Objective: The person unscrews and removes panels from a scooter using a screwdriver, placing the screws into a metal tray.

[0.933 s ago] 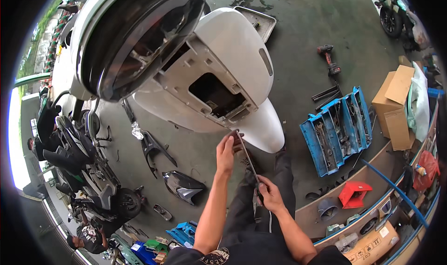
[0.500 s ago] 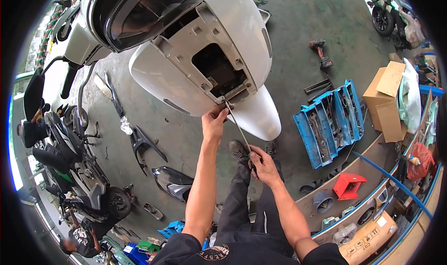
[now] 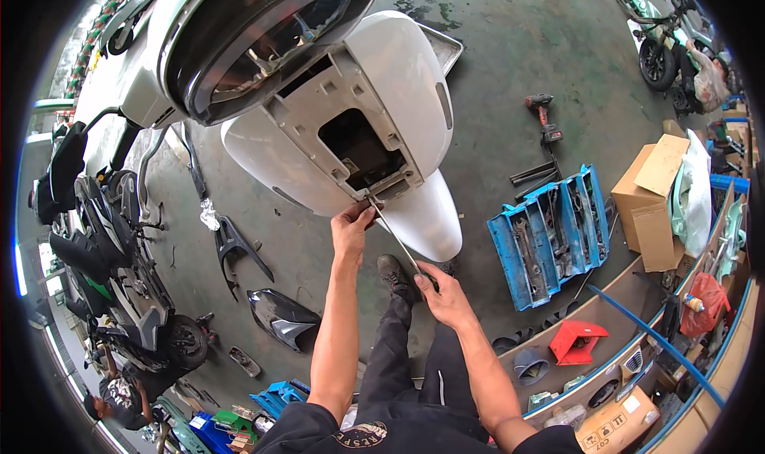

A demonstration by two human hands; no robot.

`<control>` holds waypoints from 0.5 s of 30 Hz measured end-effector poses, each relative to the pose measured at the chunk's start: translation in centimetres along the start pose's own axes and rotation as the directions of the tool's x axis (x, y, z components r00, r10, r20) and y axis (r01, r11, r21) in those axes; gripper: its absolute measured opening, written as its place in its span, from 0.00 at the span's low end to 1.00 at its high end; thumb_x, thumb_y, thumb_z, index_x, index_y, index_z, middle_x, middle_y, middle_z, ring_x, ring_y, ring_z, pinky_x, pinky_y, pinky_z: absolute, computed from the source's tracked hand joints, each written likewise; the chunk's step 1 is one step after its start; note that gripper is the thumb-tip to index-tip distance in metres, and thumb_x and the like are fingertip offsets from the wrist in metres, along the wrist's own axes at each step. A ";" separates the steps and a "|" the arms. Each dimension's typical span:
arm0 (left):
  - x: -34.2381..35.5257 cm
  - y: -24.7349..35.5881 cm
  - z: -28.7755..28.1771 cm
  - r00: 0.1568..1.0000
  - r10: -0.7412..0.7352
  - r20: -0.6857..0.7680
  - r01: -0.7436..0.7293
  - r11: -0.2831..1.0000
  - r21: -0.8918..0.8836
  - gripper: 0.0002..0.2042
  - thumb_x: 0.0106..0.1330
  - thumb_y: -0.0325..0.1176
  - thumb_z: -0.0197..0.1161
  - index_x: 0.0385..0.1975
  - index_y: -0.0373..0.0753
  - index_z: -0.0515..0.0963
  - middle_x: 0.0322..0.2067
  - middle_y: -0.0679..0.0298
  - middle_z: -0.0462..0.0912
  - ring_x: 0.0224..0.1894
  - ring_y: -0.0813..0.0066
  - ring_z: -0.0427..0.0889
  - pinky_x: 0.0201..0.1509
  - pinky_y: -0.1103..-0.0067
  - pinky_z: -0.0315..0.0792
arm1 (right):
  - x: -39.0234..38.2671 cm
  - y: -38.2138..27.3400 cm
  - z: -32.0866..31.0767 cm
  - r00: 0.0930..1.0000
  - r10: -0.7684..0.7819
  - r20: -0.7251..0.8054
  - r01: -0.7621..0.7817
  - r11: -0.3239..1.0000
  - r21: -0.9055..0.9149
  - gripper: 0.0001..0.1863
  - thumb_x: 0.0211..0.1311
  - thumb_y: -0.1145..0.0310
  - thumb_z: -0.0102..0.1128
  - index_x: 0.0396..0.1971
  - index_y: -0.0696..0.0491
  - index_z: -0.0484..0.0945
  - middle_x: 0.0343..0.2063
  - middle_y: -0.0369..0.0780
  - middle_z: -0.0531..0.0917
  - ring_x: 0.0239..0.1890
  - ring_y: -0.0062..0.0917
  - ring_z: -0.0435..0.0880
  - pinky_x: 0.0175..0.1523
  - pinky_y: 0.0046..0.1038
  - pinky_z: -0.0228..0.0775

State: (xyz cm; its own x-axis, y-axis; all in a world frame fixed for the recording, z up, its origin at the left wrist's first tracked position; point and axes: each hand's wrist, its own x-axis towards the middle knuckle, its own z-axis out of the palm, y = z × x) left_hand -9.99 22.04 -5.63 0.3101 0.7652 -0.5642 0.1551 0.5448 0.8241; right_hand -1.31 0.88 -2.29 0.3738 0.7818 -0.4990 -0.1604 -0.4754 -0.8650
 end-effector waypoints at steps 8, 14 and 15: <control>-6.4 -3.2 -0.7 0.983 -0.130 -0.130 0.135 0.990 0.030 0.12 0.68 0.33 0.61 0.42 0.31 0.82 0.35 0.62 0.86 0.34 0.78 0.81 0.39 0.80 0.74 | 1.6 -1.1 -1.0 0.795 0.314 0.519 -0.572 0.673 0.469 0.17 0.69 0.55 0.58 0.45 0.55 0.76 0.19 0.34 0.72 0.11 0.18 0.69 0.15 0.22 0.59; -16.6 -9.4 4.7 0.756 -0.654 0.009 0.438 0.496 -0.750 0.17 0.72 0.52 0.45 0.22 0.56 0.70 0.20 0.79 0.67 0.31 0.76 0.71 0.47 0.61 0.70 | 5.2 1.4 1.6 0.622 0.455 0.637 -0.743 0.599 0.298 0.19 0.60 0.56 0.69 0.22 0.53 0.72 0.14 0.32 0.70 0.15 0.18 0.69 0.22 0.23 0.62; -16.4 -8.5 6.6 0.712 -0.702 0.016 0.335 0.319 -0.887 0.16 0.70 0.48 0.45 0.18 0.56 0.64 0.21 0.79 0.67 0.35 0.75 0.70 0.52 0.52 0.67 | 5.7 1.4 2.0 0.598 0.486 0.637 -0.765 0.584 0.272 0.19 0.60 0.57 0.69 0.21 0.52 0.71 0.14 0.32 0.68 0.15 0.18 0.67 0.22 0.23 0.62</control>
State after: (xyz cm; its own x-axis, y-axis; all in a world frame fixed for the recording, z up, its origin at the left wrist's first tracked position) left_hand -10.23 2.56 -3.04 0.1271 0.1567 -0.9794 -0.6784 0.7341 0.0294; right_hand -1.21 5.47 -6.48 -0.4364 0.4933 -0.7525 -0.6281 -0.7659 -0.1378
